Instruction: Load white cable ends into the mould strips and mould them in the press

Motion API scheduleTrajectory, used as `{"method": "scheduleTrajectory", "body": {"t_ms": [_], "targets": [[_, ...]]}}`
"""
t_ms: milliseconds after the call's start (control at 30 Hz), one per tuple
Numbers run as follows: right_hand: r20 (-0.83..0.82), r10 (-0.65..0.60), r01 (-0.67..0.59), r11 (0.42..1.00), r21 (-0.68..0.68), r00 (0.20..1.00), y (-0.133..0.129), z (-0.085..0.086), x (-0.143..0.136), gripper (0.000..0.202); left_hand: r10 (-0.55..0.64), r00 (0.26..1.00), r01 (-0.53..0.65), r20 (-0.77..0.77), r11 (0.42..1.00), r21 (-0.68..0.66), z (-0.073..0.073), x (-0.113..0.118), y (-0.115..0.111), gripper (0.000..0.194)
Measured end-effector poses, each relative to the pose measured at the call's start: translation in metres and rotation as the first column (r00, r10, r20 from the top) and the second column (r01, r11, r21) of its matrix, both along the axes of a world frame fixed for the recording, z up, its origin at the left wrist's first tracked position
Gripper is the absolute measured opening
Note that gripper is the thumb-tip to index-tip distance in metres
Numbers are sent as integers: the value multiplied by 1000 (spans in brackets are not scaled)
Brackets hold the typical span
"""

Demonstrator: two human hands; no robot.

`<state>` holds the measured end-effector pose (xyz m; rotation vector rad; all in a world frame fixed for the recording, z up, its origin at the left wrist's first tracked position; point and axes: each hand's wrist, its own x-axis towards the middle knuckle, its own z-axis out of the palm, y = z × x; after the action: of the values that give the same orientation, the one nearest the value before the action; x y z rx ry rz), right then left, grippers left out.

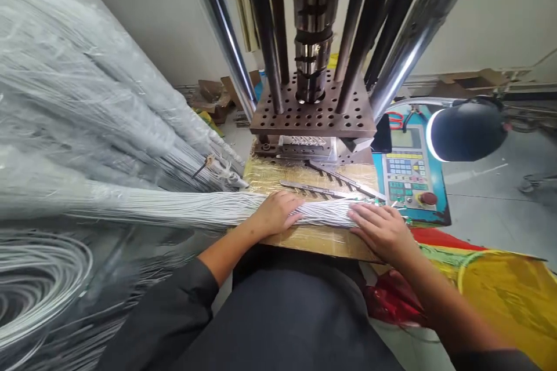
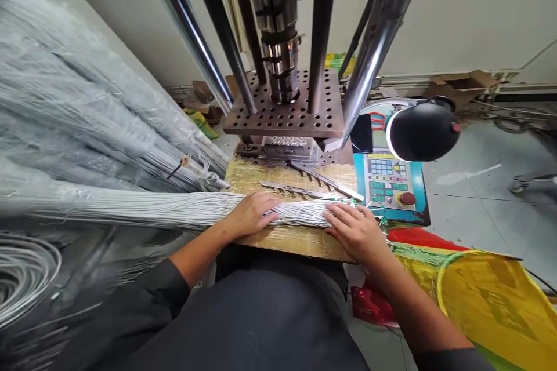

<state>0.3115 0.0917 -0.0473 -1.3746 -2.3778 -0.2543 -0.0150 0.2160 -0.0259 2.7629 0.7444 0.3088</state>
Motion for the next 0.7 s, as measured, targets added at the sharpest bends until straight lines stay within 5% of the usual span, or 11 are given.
{"method": "scheduleTrajectory", "body": {"t_ms": [233, 433, 700], "targets": [[-90, -6, 1, 998, -64, 996, 2, 19, 2, 36, 44, 999, -44, -7, 999, -14, 4, -18, 6, 27], [-163, -34, -4, 974, -228, 986, 74, 45, -23, 34, 21, 998, -28, -55, 992, -124, 11, -12, 19, 19], [-18, -102, 76, 840, -538, 995, 117, 29, -47, 41, -53, 999, 53, 5, 999, 6, 5, -16, 20, 18]]}}
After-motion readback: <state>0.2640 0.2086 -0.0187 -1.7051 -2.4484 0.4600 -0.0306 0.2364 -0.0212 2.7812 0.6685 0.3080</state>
